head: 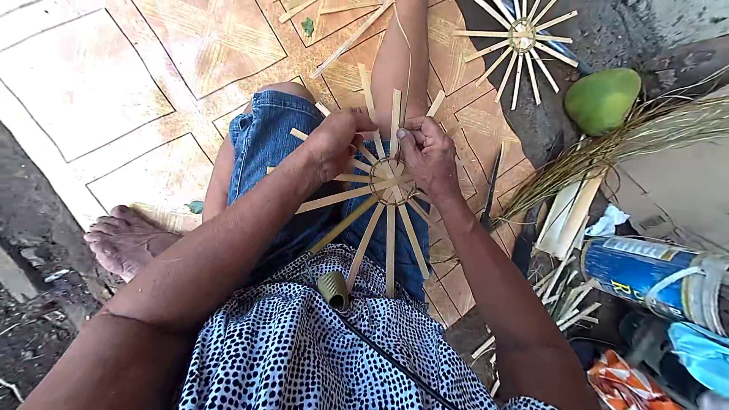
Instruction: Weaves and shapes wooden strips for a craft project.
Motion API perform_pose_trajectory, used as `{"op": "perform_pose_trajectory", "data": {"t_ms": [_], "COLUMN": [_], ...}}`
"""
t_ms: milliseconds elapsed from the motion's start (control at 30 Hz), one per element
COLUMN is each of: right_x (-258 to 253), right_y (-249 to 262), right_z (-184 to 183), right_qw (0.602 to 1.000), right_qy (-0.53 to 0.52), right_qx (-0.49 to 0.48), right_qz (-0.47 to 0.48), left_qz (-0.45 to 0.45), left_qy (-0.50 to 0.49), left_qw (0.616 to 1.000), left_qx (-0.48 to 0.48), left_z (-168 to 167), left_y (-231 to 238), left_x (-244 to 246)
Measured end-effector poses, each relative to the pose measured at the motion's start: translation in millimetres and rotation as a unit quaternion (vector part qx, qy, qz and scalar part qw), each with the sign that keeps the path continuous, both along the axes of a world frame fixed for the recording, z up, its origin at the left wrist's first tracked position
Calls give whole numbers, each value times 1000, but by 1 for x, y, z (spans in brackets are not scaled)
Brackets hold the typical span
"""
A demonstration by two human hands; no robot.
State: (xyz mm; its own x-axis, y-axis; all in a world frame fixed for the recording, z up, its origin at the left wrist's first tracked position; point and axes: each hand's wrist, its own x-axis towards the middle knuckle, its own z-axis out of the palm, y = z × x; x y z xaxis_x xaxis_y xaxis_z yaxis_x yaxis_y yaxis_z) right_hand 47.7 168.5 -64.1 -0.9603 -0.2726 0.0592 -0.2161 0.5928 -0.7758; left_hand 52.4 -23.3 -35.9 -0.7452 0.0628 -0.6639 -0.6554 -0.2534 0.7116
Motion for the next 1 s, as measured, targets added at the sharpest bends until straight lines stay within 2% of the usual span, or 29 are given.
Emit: {"op": "perform_pose_trajectory", "data": {"t_ms": [67,200,267,333,433,500,567,667,800,900,967,1000], "right_x": [-3,-4,-2,1,4,8,11,11,13,-1,-13,-19], "right_y": [-4,-7,-6,-4,6,16,25,30,28,29,32,33], "right_z": [0,4,6,7,2,-1,-10,-27,-23,13,60,85], "right_qw": [999,994,989,988,996,996,991,987,983,957,925,915], "right_qy": [2,13,25,26,18,5,2,21,42,148,205,219], "right_qx": [33,87,113,124,59,-19,-53,-61,-25,93,199,235], "right_qz": [-2,61,90,86,67,82,124,150,175,231,249,244], "left_qz": [-6,-29,-23,19,81,70,83,71,47,51,49,39], "left_qy": [21,104,174,236,337,421,469,474,440,415,412,375], "left_qw": [1000,994,983,960,910,876,854,853,873,899,906,924], "left_qx": [-3,-1,-50,-147,-227,-225,-208,-209,-205,-130,-76,-70], "left_z": [1,-5,-13,-26,-37,-37,-46,-61,-62,-32,0,26], "left_y": [3,5,5,6,13,17,21,22,23,22,24,24], "left_x": [4,15,22,32,56,71,71,70,70,45,18,3]}}
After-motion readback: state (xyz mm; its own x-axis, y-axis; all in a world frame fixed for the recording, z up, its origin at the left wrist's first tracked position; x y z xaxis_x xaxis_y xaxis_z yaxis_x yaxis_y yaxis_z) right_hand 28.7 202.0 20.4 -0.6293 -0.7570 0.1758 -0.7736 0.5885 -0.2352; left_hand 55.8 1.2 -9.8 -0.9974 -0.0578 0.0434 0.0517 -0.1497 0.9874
